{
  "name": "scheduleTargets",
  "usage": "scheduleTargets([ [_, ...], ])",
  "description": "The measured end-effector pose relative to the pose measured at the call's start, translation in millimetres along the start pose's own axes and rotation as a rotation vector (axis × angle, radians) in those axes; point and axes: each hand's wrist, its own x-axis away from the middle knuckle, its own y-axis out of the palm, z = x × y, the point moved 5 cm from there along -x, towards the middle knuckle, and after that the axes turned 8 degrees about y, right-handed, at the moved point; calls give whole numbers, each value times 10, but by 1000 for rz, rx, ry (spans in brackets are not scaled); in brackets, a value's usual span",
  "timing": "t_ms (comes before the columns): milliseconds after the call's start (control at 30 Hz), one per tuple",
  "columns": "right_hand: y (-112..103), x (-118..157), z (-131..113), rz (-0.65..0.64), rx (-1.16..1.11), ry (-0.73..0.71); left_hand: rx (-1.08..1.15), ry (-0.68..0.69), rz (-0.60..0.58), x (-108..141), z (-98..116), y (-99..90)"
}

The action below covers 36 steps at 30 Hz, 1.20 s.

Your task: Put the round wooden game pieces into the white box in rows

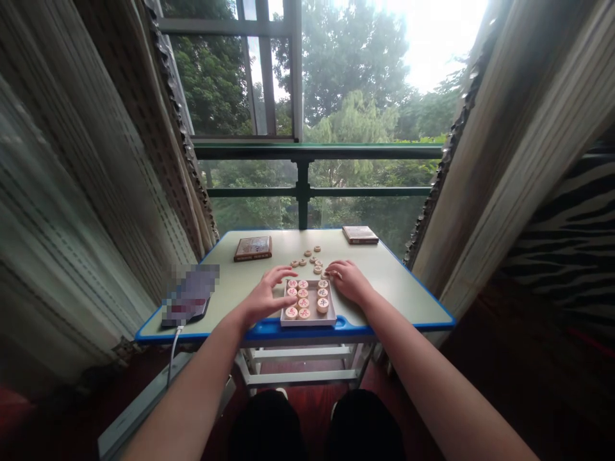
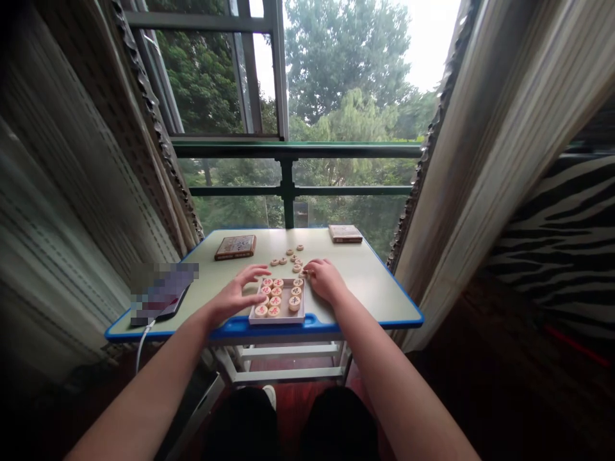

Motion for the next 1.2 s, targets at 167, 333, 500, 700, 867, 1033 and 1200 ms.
scheduleTargets([
  [167,-1,-16,11,-7,9,22,-27,75,-183,56,148,-6],
  [333,-14,-18,6,-12,10,25,-3,67,-270,69,135,31],
  [500,-11,-31,20,-19,5,24,6,46,-283,81,207,1],
  [700,-21,-32,21,-24,-5,34,63,42,-263,56,221,-22],
  [867,-30,-28,18,-12,12,32,21,70,-290,73,231,10],
  [1033,-32,-30,17,-9,34,47,-1,83,-287,76,248,-3],
  [1200,-20,-36,27,-20,31,48,-9,75,-292,66,187,2],
])
